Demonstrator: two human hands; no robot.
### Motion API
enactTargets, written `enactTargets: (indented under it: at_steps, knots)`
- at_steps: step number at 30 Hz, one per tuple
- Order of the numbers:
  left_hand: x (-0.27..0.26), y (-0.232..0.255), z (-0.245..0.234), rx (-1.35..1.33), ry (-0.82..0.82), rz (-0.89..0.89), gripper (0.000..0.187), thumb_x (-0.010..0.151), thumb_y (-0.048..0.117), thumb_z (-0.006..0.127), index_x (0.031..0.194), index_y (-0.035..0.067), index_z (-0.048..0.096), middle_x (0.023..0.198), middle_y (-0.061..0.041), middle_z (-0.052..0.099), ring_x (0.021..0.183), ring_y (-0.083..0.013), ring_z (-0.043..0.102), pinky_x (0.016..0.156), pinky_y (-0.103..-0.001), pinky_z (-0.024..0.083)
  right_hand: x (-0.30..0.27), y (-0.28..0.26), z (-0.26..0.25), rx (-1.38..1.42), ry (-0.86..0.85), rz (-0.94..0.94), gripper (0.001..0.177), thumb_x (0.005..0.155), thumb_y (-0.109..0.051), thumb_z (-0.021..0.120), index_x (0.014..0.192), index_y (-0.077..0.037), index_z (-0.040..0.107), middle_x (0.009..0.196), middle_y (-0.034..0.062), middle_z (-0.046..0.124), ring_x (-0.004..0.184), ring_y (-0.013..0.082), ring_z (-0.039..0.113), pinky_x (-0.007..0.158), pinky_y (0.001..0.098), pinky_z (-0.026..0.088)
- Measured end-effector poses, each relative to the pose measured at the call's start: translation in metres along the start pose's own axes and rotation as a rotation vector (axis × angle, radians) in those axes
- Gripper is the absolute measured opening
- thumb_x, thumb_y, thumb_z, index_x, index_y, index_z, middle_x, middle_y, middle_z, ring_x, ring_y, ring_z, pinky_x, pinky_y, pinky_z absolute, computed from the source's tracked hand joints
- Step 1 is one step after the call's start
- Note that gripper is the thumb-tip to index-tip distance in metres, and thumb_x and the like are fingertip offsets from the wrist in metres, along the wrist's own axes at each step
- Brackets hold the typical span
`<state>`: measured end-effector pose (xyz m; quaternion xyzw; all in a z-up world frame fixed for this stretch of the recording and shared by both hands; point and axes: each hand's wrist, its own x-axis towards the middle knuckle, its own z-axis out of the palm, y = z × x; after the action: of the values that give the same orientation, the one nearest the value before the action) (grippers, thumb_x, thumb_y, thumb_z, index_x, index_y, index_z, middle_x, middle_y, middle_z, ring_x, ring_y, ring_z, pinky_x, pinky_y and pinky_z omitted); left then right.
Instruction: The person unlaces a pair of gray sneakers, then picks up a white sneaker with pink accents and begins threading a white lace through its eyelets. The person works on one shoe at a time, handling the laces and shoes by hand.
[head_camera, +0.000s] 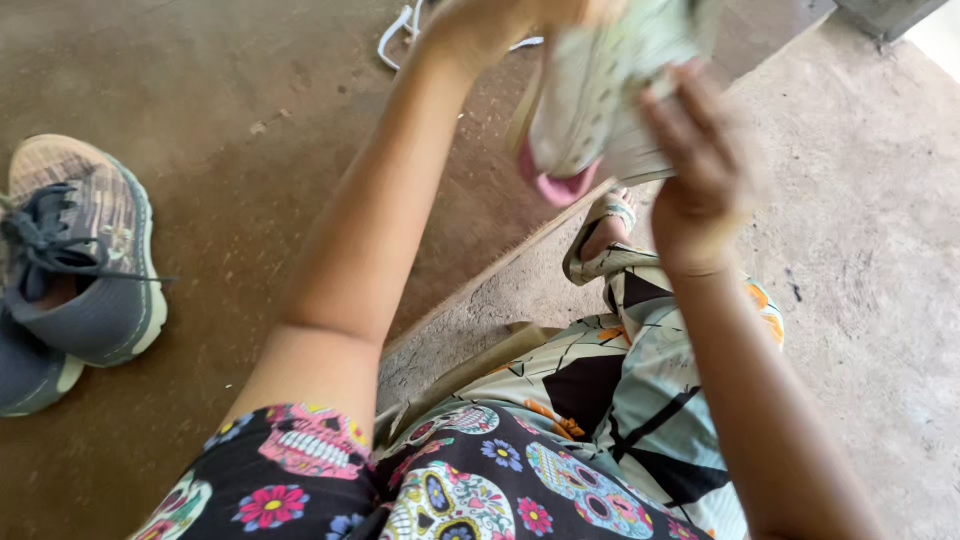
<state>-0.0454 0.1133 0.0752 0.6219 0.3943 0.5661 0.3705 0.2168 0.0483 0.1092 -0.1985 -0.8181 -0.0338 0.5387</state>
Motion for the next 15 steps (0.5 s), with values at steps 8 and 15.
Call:
enactTargets:
  at_steps: [8,15]
  knots:
    - [-0.072,-0.005,0.042,0.232,-0.071,0.047,0.114,0.077,0.064,0.088,0.167,0.023,0.031,0.176,-0.009,0.031,0.164,-0.0335,0.027,0.130,-0.058,0.024,-0.064,0.015,0.006,0.084,-0.298,0.353,0.057,0.090,0.016,0.060,0.136,-0.017,0.069,0.138,0.0131,0.067,0.117,0.0311,0.072,0.094,0.0356,0.057]
    - [-0.084,0.023,0.046,0.679,-0.186,0.015,0.105,0.076,0.032,0.089,0.158,0.014,0.025,0.158,-0.017,0.037,0.140,-0.0364,0.041,0.113,-0.050,0.034,-0.049,0.006,0.006,0.305,-0.284,0.659,0.036,0.098,0.001,0.070,0.130,-0.015,0.071,0.133,0.0087,0.073,0.101,0.0259,0.074,0.081,0.0358,0.058]
